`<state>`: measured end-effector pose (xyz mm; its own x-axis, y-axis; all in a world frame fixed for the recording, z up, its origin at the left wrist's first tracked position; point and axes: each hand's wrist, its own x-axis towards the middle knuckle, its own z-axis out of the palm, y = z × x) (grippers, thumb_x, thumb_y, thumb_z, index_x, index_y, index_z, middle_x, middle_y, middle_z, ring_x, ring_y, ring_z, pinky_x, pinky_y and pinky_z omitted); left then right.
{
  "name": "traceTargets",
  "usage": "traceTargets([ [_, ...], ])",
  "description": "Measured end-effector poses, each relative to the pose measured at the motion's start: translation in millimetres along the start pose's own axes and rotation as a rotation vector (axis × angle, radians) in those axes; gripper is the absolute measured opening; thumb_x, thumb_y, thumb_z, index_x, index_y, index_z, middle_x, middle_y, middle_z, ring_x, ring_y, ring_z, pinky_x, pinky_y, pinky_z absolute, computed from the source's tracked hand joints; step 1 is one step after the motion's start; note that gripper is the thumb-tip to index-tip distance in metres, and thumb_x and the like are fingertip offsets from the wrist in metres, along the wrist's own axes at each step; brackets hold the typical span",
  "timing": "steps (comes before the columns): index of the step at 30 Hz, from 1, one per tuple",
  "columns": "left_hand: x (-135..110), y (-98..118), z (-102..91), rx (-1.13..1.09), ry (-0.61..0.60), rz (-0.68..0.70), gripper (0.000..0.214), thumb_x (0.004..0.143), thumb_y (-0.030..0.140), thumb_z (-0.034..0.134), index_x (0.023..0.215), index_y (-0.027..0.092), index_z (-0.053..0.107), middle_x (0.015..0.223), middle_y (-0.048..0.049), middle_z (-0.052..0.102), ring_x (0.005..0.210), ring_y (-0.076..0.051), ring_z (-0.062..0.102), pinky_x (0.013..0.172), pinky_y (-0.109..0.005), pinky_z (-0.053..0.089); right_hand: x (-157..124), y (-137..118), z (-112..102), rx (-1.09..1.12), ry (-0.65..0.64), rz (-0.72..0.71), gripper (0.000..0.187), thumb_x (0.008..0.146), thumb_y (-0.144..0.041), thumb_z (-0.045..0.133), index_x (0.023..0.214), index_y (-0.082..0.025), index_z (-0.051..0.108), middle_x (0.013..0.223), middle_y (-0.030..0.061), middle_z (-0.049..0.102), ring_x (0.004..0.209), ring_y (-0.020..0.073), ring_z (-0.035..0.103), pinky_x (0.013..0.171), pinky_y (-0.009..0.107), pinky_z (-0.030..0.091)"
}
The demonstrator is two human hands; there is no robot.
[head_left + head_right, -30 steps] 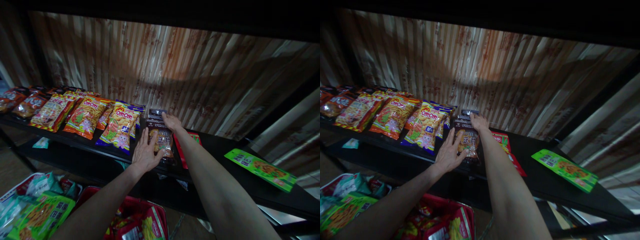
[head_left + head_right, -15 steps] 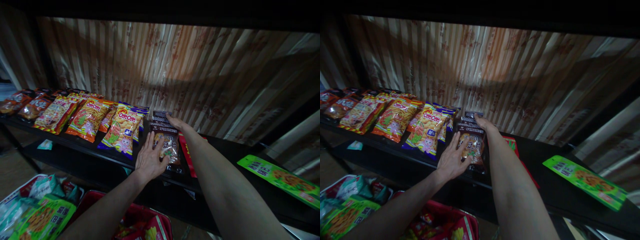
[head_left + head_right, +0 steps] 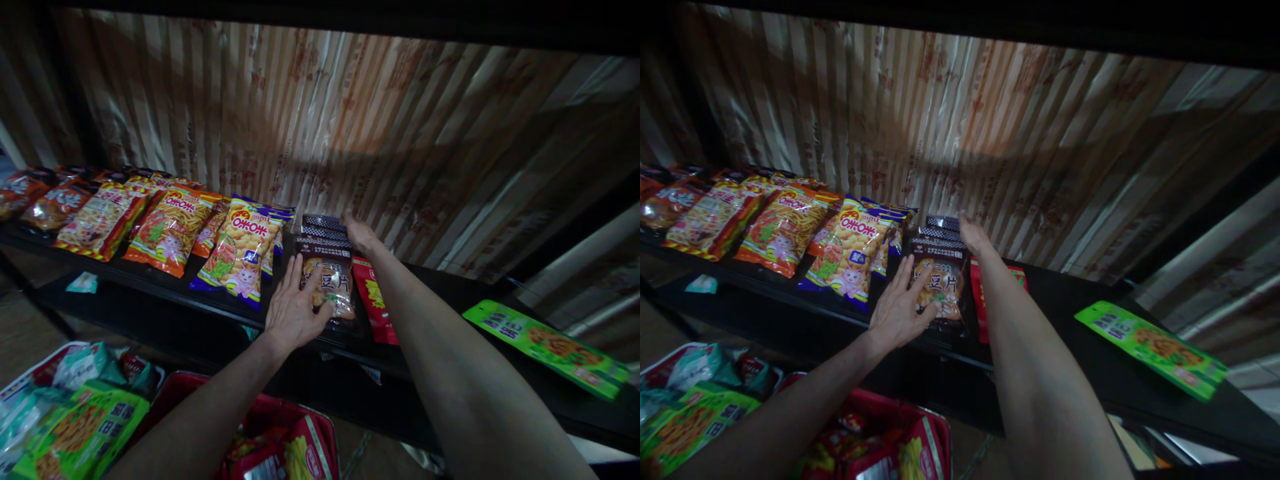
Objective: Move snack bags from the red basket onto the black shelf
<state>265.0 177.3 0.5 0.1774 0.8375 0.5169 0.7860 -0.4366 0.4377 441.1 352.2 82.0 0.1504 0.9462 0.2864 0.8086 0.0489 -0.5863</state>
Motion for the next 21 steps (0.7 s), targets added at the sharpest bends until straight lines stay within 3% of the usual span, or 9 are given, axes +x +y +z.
traceTargets([
  [4, -1, -2, 0.7, 0.009, 0.039, 0.007, 0.067, 0.083, 0.046, 0.052, 0.144, 0.025, 0.031, 0.156, -0.0083, 0.015, 0.142, -0.028, 0.013, 0.110, -0.043, 0.029, -25, -2, -15, 0.079, 0.175, 0.158, 0.084, 0.088, -0.063, 0.006, 0.117, -0.007, 0.062, 0.120, 0.0217, 0.061, 0.120, 0.0331, 0.052, 0.100, 0.044, 0.037],
  [8, -2, -4, 2.8, 0.010, 0.080, 0.020, 0.066, 0.082, 0.046, 0.053, 0.142, 0.024, 0.034, 0.155, -0.0090, 0.018, 0.141, -0.029, 0.018, 0.110, -0.044, 0.030, -69, -2, -23, 0.105, 0.262, 0.051, 0.070, 0.093, -0.051, 0.008, 0.120, -0.011, 0.059, 0.128, 0.0163, 0.057, 0.125, 0.0283, 0.047, 0.102, 0.041, 0.036],
  [14, -3, -4, 1.4, 0.003, 0.146, 0.004, 0.057, 0.085, 0.039, 0.049, 0.138, 0.018, 0.040, 0.152, -0.0126, 0.027, 0.138, -0.028, 0.027, 0.109, -0.043, 0.032, -145, 0, -23, 0.149, 0.297, -0.133, 0.061, 0.093, -0.049, 0.013, 0.123, -0.014, 0.054, 0.131, 0.0121, 0.055, 0.124, 0.0202, 0.046, 0.107, 0.038, 0.032],
  [21, -4, -4, 1.9, 0.010, 0.228, -0.050, 0.044, 0.090, 0.030, 0.039, 0.127, 0.010, 0.050, 0.145, -0.0155, 0.040, 0.132, -0.025, 0.039, 0.108, -0.040, 0.035, -207, 6, -11, 0.179, 0.223, -0.085, 0.051, 0.090, -0.041, 0.029, 0.122, -0.010, 0.055, 0.132, 0.0159, 0.053, 0.127, 0.0232, 0.043, 0.109, 0.042, 0.030],
])
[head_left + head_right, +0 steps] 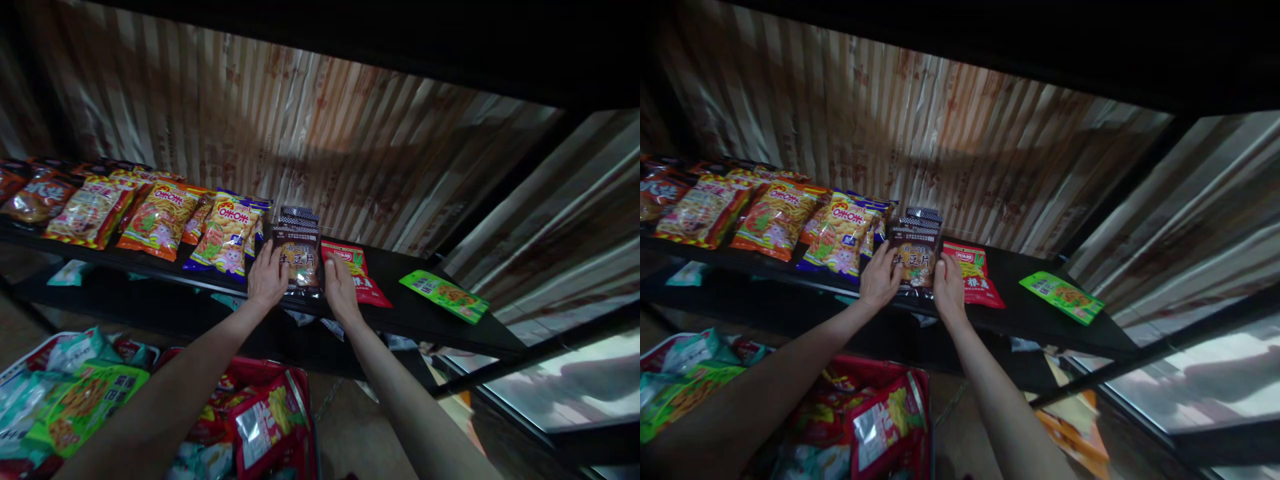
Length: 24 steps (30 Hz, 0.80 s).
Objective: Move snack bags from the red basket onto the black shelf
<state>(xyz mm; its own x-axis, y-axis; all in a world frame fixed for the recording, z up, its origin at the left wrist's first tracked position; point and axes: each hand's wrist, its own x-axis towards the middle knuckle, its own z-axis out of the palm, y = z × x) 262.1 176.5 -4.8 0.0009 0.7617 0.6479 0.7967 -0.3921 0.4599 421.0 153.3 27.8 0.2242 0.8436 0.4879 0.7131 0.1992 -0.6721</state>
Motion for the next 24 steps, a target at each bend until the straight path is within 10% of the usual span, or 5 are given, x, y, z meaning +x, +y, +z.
traceTargets([
  [15, -82, 7, -40.8, 0.074, -0.108, 0.252, 0.046, 0.089, 0.021, 0.039, 0.133, 0.010, 0.043, 0.149, -0.0173, 0.031, 0.142, -0.025, 0.016, 0.112, -0.047, 0.026, -33, -1, 5, -0.131, -0.081, -0.004, 0.050, 0.082, -0.032, 0.045, 0.127, -0.011, 0.050, 0.136, 0.0159, 0.049, 0.133, 0.0269, 0.037, 0.110, 0.044, 0.031],
  [24, -57, 6, -30.3, 0.152, -0.172, 0.054, 0.048, 0.088, 0.020, 0.038, 0.132, 0.002, 0.043, 0.137, -0.0247, 0.046, 0.131, -0.028, 0.041, 0.109, -0.049, 0.029, -37, -13, 16, -0.128, -0.105, 0.044, 0.048, 0.081, -0.025, 0.047, 0.127, -0.013, 0.051, 0.125, 0.0144, 0.059, 0.120, 0.0264, 0.052, 0.104, 0.043, 0.039],
])
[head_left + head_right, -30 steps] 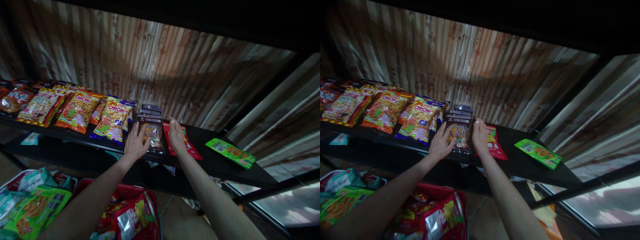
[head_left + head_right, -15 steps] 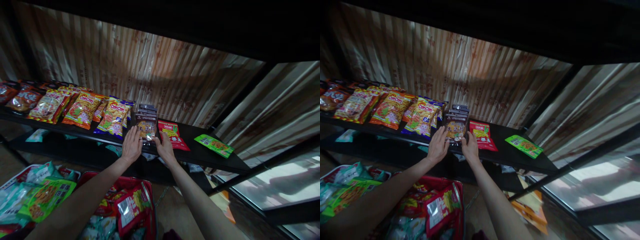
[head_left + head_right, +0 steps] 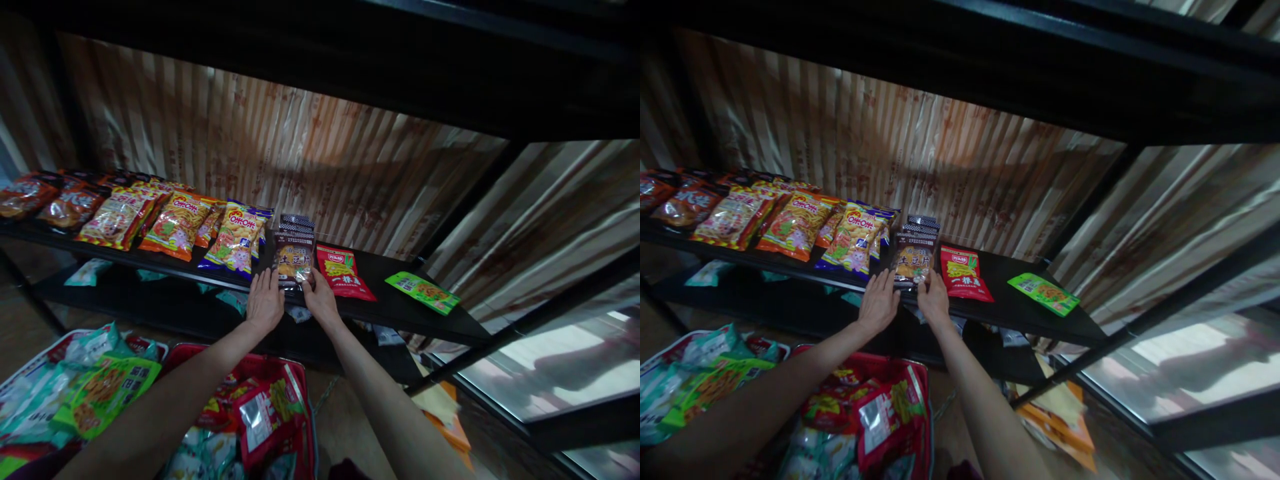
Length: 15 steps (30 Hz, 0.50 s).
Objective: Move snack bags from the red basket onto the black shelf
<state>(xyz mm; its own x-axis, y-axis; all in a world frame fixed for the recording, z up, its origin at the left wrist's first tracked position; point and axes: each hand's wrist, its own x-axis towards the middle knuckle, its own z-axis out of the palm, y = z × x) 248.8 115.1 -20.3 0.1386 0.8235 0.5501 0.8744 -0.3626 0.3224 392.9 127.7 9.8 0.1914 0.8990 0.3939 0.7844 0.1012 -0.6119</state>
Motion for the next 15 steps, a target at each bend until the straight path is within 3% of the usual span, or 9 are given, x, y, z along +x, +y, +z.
traceTargets([
  [4, 8, -6, 4.5, -0.034, 0.012, -0.007, 0.048, 0.085, 0.013, 0.038, 0.132, 0.006, 0.044, 0.137, -0.0214, 0.048, 0.130, -0.026, 0.042, 0.109, -0.048, 0.031, -3, 0, 3, 0.001, -0.021, -0.002, 0.050, 0.079, -0.024, 0.048, 0.129, -0.016, 0.050, 0.118, 0.0123, 0.064, 0.112, 0.0261, 0.058, 0.100, 0.044, 0.042],
  [15, 23, -17, 12.0, -0.164, 0.006, 0.020, 0.047, 0.086, 0.009, 0.036, 0.132, 0.012, 0.046, 0.141, -0.0159, 0.045, 0.130, -0.022, 0.043, 0.107, -0.041, 0.038, -12, 10, 9, -0.002, 0.023, -0.083, 0.052, 0.079, -0.021, 0.046, 0.131, -0.012, 0.047, 0.128, 0.0145, 0.057, 0.120, 0.0258, 0.053, 0.105, 0.043, 0.039],
])
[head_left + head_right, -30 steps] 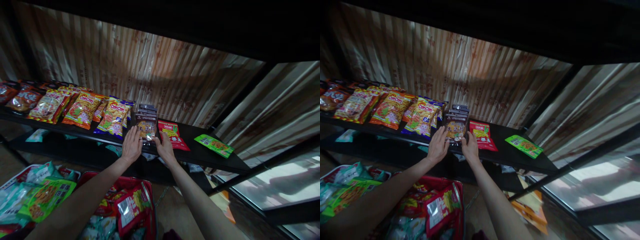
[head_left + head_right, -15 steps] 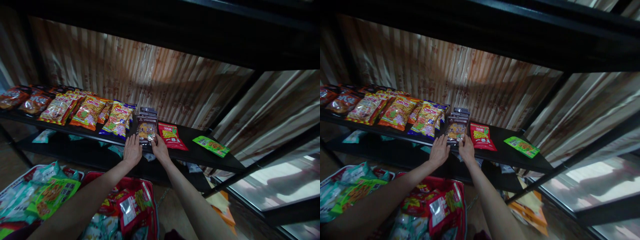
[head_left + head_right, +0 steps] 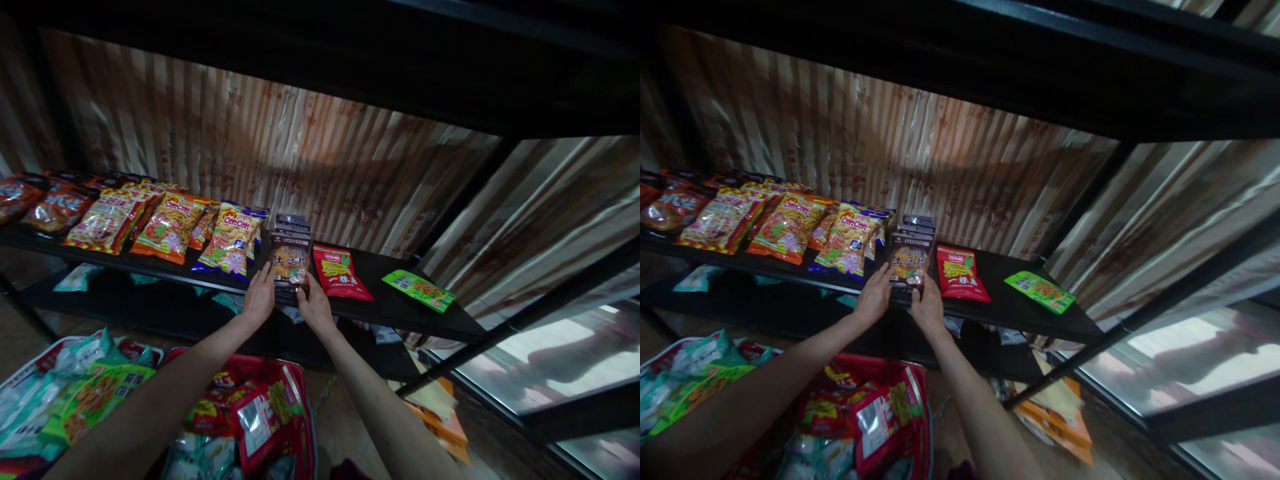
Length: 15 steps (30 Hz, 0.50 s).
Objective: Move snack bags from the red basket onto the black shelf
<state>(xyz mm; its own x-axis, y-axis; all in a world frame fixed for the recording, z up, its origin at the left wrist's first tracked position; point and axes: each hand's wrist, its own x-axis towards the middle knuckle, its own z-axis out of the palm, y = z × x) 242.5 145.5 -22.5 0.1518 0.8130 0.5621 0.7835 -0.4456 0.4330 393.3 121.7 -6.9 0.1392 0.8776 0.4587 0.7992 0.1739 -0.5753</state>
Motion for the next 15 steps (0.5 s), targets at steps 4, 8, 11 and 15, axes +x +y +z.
traceTargets([
  [4, 2.6, -1.8, -0.2, -0.040, -0.014, -0.008, 0.048, 0.085, 0.007, 0.035, 0.132, 0.010, 0.046, 0.143, -0.0167, 0.042, 0.130, -0.022, 0.042, 0.107, -0.038, 0.038, -2.8, 0.8, -2.0, -0.019, -0.005, -0.007, 0.053, 0.079, -0.021, 0.046, 0.130, -0.007, 0.047, 0.128, 0.0169, 0.057, 0.119, 0.0264, 0.053, 0.105, 0.043, 0.038],
  [8, 4.5, -2.6, 0.1, -0.043, -0.017, -0.007, 0.048, 0.086, 0.007, 0.036, 0.132, 0.014, 0.046, 0.143, -0.0141, 0.042, 0.130, -0.021, 0.042, 0.106, -0.038, 0.040, -3.3, 0.4, -3.9, -0.034, -0.018, -0.011, 0.053, 0.079, -0.020, 0.046, 0.131, -0.007, 0.046, 0.129, 0.0168, 0.056, 0.120, 0.0263, 0.052, 0.105, 0.043, 0.039],
  [11, 6.3, -4.1, 0.6, -0.042, -0.029, -0.018, 0.046, 0.086, 0.008, 0.038, 0.131, 0.012, 0.048, 0.142, -0.0154, 0.044, 0.130, -0.021, 0.043, 0.106, -0.035, 0.039, -3.9, 0.9, -3.5, -0.046, -0.015, -0.013, 0.054, 0.079, -0.020, 0.047, 0.131, -0.007, 0.046, 0.129, 0.0169, 0.056, 0.121, 0.0266, 0.051, 0.106, 0.041, 0.038],
  [15, 8.1, -9.9, 4.2, -0.071, -0.027, 0.005, 0.044, 0.086, 0.009, 0.042, 0.128, 0.011, 0.051, 0.140, -0.0152, 0.046, 0.129, -0.021, 0.044, 0.108, -0.036, 0.037, -6.4, 5.2, 0.5, -0.069, 0.001, -0.022, 0.055, 0.079, -0.021, 0.047, 0.131, -0.005, 0.046, 0.132, 0.0186, 0.053, 0.124, 0.0282, 0.048, 0.107, 0.043, 0.037],
])
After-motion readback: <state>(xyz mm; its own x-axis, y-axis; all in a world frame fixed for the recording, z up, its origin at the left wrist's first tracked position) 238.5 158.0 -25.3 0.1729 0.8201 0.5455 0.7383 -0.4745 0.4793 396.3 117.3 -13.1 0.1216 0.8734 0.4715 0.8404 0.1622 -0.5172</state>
